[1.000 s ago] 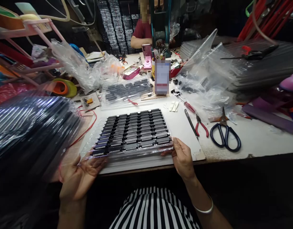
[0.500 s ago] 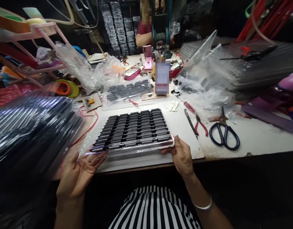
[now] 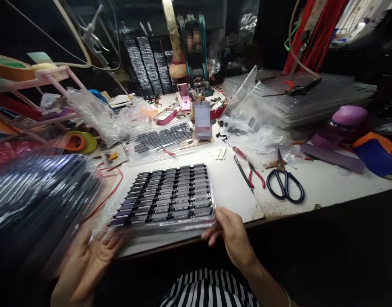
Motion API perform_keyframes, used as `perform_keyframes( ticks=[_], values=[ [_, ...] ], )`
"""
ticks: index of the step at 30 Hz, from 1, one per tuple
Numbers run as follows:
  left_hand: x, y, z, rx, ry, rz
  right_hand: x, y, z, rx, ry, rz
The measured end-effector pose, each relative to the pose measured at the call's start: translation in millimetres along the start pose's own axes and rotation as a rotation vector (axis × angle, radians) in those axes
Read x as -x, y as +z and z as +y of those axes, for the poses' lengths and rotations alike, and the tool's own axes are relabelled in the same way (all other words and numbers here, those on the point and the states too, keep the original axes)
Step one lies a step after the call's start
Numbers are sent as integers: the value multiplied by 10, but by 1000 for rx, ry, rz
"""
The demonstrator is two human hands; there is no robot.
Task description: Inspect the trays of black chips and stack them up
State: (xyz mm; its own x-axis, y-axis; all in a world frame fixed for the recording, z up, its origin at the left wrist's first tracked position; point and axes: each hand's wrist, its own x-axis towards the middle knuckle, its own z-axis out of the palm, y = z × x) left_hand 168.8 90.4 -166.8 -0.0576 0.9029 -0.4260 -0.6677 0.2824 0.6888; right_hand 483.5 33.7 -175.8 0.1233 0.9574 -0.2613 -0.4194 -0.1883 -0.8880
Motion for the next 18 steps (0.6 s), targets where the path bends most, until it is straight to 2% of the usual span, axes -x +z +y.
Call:
perform_keyframes(
  ticks=[2,5,8,10,12,15,16,18],
  values=[
    [46,-14,20,21,80,32,140,51,174,52,127,-99],
    [156,58,38,23,181,111,295,138,452,160,282,-223],
    [262,179,-26,5,281,217,348,138,479,413,309,-352],
    [322,232,-136,-32,356,304,293,66,296,619,230,-413],
    [378,240,-291,-109,420,362,146,-29,24,769,59,-346],
    [438,173,-550,-292,437,338,-217,-119,-324,913,-267,-108],
    [446,140,-625,-355,426,321,-360,-123,-388,958,-353,-83],
    [445,75,-738,-449,429,269,-637,-92,-434,1033,-459,-131]
  ],
)
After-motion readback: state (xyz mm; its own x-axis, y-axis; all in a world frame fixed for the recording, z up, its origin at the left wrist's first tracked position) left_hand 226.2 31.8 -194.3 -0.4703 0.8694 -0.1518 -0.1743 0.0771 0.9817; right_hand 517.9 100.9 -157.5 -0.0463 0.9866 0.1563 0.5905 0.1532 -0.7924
